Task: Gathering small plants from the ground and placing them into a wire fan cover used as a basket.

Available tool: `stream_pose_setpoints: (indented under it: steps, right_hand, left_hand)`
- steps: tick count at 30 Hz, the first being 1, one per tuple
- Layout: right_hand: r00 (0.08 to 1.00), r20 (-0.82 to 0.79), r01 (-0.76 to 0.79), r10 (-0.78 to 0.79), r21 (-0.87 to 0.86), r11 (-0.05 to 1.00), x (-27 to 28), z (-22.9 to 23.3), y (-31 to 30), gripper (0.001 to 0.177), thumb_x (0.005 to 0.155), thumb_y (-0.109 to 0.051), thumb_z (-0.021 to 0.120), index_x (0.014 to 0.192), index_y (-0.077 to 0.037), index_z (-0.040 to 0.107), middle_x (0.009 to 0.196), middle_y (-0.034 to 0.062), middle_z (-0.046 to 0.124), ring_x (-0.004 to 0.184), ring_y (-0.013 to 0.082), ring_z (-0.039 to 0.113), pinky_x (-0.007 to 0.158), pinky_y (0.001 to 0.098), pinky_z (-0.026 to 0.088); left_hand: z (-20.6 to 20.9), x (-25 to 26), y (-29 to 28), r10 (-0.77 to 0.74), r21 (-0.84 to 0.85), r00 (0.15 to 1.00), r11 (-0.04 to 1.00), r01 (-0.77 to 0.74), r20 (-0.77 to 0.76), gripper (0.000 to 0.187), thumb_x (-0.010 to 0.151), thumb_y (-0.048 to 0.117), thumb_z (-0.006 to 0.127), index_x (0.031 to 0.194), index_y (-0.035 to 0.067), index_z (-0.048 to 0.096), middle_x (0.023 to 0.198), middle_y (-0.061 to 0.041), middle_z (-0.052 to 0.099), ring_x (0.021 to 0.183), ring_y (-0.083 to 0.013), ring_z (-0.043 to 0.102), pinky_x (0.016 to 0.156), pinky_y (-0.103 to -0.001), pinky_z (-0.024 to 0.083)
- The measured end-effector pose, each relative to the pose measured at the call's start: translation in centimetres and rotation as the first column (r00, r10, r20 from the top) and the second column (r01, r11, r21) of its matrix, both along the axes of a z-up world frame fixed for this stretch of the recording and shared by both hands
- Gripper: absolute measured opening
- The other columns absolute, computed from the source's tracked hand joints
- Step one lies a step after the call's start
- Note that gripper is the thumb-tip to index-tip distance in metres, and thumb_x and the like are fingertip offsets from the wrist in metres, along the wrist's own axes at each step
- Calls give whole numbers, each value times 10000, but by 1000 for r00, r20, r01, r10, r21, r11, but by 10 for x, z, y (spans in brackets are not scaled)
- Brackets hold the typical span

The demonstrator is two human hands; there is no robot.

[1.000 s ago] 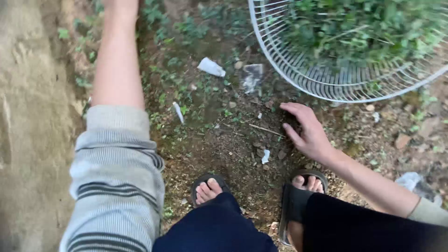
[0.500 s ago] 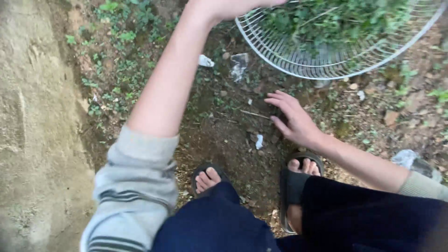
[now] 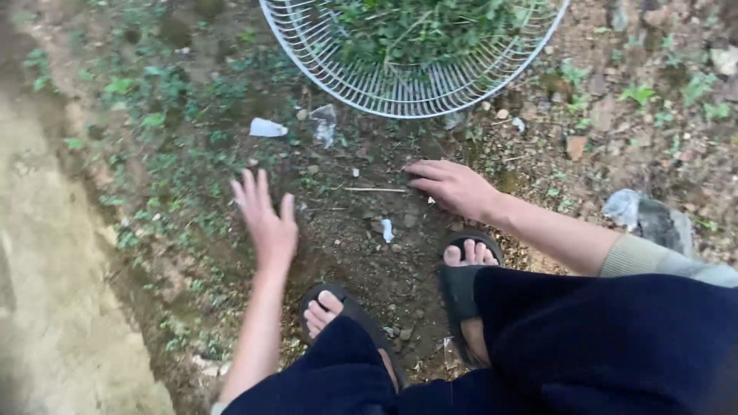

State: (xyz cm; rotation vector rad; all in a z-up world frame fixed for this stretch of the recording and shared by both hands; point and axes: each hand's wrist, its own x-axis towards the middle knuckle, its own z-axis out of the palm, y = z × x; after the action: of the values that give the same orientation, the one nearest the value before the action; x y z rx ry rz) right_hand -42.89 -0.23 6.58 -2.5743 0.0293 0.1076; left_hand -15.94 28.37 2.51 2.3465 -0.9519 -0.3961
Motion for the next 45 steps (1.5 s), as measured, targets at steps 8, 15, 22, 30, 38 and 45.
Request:
stream_pose_setpoints:
  steps: [8, 15, 22, 30, 38, 45]
  right_hand:
    - [968, 17, 240, -251, 242, 940, -3, 32, -17, 163, 956, -106, 684, 1100, -39, 723, 1081, 132, 722, 1024, 326, 697, 885, 417, 574]
    - [297, 261, 904, -918, 233, 359, -103, 16, -85, 159, 1024, -89, 679, 1176, -53, 706, 1164, 114, 718, 1031, 253, 715, 909, 376, 574]
    - [310, 524, 951, -793, -171, 259, -171, -17, -168, 410, 867, -10, 745, 1264, 48, 660, 1306, 249, 625, 1220, 421, 567, 1041, 523, 447]
    - [331, 344, 941, -879, -54, 333, -203, -60, -217, 157, 952, 42, 681, 1037, -57, 769, 1080, 141, 740, 924, 262, 740, 829, 323, 643]
    - [422, 408, 874, -809, 55, 484, -105, 4, -184, 323, 875, 128, 656, 1144, -21, 755, 1192, 128, 754, 1061, 263, 743, 964, 342, 596]
    - [603, 138, 797, -785, -120, 592, -136, -40, -191, 457, 886, 81, 669, 1291, -119, 737, 1302, 124, 718, 1175, 285, 697, 1022, 381, 564]
  left_hand:
    - [-5, -28, 8, -19, -4, 1000, 1000, 19, 6, 634, 1056, 213, 609, 1614, 46, 360, 1709, -276, 179, 1598, -457, 140, 1299, -558, 140]
    - [-5, -35, -5, -40, -56, 999, 998, 39, -24, 638, 1039, 204, 631, 1606, 43, 389, 1727, -304, 138, 1612, -484, 92, 1304, -580, 122]
    - [-12, -37, -7, -71, -65, 997, 995, 70, -6, 664, 1022, 228, 650, 1609, 49, 399, 1731, -322, 112, 1618, -497, 88, 1306, -614, 116]
    - [-27, -40, -8, -30, 25, 994, 999, 28, 107, 655, 1019, 268, 668, 1603, 67, 451, 1753, -319, 143, 1627, -511, 119, 1309, -648, 163]
    - [-18, -45, -10, -26, 29, 992, 999, 23, 126, 638, 1038, 277, 658, 1609, 86, 449, 1747, -310, 158, 1625, -505, 142, 1312, -635, 187]
    - [-16, -38, -6, -75, 13, 985, 997, 73, 154, 643, 1027, 277, 656, 1601, 87, 437, 1711, -327, 194, 1594, -524, 185, 1295, -624, 192]
